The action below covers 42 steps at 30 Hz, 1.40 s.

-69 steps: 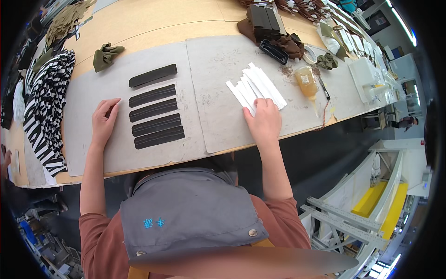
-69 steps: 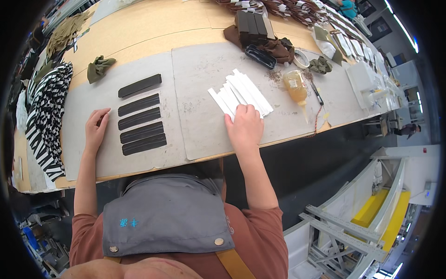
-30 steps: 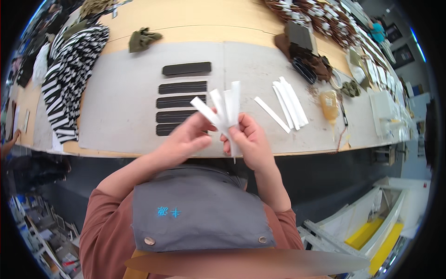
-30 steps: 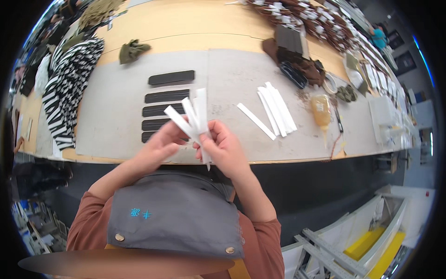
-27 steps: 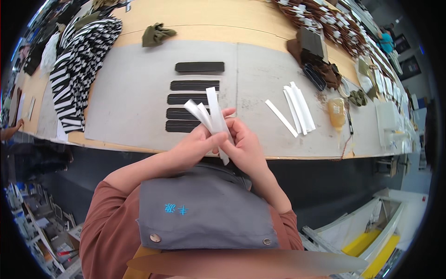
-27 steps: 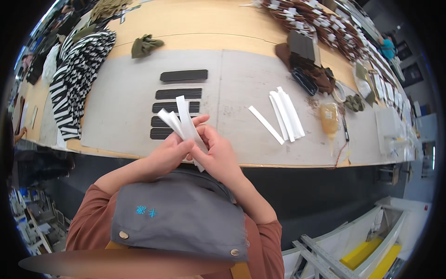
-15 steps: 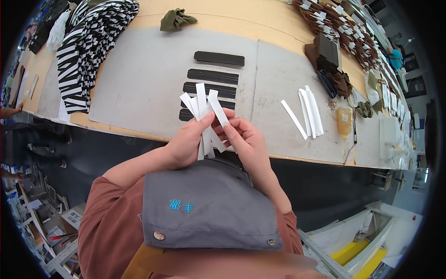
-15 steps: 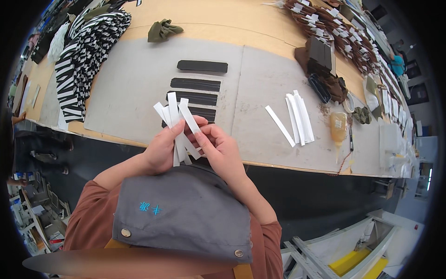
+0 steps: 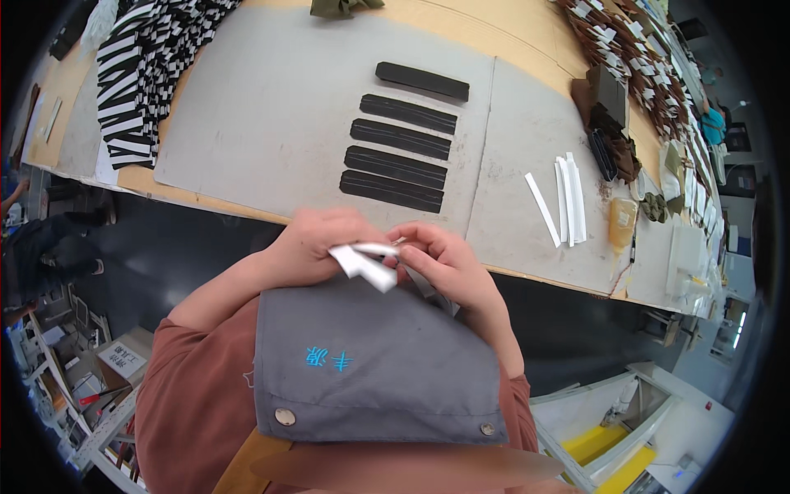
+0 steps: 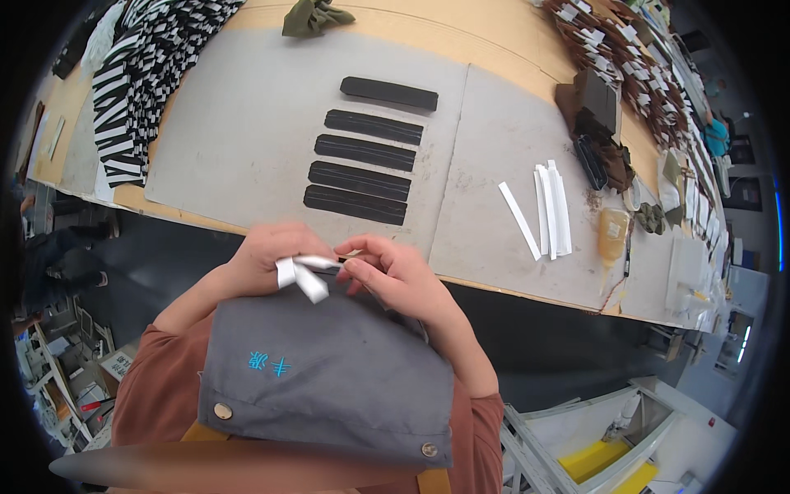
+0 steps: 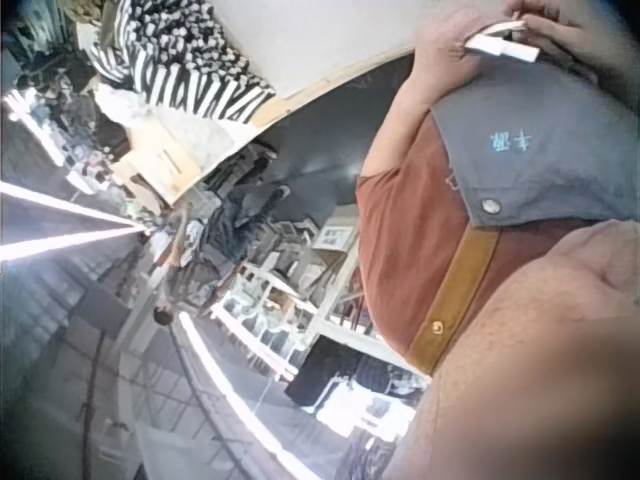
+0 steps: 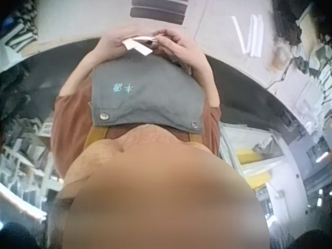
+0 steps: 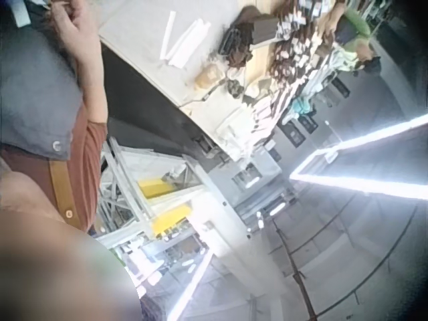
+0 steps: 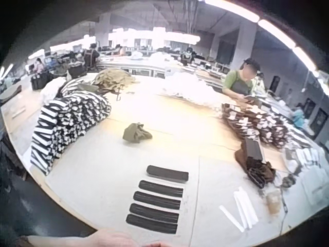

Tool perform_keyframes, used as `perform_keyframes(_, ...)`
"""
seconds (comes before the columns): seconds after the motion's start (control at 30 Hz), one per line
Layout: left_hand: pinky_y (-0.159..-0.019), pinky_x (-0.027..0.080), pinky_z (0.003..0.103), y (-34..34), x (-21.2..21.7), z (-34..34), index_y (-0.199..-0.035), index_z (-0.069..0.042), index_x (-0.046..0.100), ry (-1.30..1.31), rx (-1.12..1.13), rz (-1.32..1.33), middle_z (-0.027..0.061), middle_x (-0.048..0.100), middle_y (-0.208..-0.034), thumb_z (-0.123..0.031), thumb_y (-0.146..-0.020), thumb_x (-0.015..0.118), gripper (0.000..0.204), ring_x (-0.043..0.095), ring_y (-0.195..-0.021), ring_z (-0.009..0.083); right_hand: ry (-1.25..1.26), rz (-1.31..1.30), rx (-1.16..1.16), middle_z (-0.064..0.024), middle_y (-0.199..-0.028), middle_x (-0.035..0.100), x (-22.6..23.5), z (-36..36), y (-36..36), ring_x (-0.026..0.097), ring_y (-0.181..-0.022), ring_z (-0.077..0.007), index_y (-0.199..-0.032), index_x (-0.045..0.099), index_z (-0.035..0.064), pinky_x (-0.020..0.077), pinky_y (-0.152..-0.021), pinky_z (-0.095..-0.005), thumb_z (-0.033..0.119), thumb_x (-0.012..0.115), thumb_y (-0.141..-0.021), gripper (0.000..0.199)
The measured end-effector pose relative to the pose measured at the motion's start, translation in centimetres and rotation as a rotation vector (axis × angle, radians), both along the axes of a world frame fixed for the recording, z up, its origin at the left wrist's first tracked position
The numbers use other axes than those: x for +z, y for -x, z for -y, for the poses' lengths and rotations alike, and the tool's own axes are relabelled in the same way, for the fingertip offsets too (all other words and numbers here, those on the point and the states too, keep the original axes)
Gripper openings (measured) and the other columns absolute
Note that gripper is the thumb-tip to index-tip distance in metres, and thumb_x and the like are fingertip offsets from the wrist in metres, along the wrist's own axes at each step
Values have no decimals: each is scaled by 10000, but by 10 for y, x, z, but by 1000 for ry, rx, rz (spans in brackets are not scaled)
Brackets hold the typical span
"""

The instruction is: Assembling and gluing fabric or leather strap components at a workshop table.

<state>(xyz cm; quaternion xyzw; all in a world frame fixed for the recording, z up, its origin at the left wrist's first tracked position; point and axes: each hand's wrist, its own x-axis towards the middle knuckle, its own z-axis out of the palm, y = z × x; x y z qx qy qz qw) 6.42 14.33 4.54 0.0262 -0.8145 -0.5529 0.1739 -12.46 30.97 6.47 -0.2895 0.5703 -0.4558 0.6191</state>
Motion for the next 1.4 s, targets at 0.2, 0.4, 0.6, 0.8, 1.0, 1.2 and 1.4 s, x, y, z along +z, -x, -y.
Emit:
perform_keyframes(0.2,-721,581,327,-8,-5,11,-1137,-154,763,40,-42,17,26,740,-997,-59,-824,767,327,729,-850,219,-47,-21,203,-4,-895,687,-11,11,1,617,-794,-82,-1104,674,19,510,-735,-262,233,569,-1063,242)
perform_keyframes(0.4,-597,523,307,-25,-24,27,-1137,-132,767,627,224,88,12,699,-888,-95,-752,767,387,687,-752,190,-36,-463,-53,-40,-853,669,-3,28,-1,601,-758,-106,-1040,653,3,497,-693,-279,156,634,-1014,156)
perform_keyframes(0.6,-561,463,265,-24,-38,39,-1104,-178,770,820,345,49,-73,647,-888,-118,-764,719,350,562,-687,115,83,-793,-34,-125,-881,692,-14,63,-8,679,-786,-273,-994,652,23,522,-702,-353,160,664,-982,138)
perform_keyframes(0.8,-566,442,270,-24,-46,42,-1141,-177,782,792,334,33,-59,632,-841,-78,-713,729,443,537,-664,132,134,-948,4,-120,-874,700,-25,81,-14,684,-784,-308,-950,647,39,520,-670,-392,182,677,-965,147)
perform_keyframes(1.0,-564,443,263,-22,-50,44,-1130,-179,782,773,323,21,-63,634,-860,-69,-715,726,433,524,-665,126,111,-1077,22,-108,-857,707,-31,87,-14,691,-751,-307,-939,649,51,526,-651,-402,198,683,-961,153)
perform_keyframes(1.2,-569,451,256,-23,-51,45,-1131,-179,780,774,321,22,-65,637,-871,-76,-716,729,430,519,-665,121,43,-1120,35,-127,-874,717,-30,90,-17,708,-795,-285,-939,678,29,542,-690,-371,179,715,-935,154)
perform_keyframes(1.4,-582,458,267,-25,-53,45,-1177,-175,771,762,332,38,-54,638,-877,-72,-714,733,475,547,-687,126,136,-1205,32,-77,-838,711,-35,89,-17,698,-703,-277,-919,654,74,535,-589,-380,199,708,-942,137)
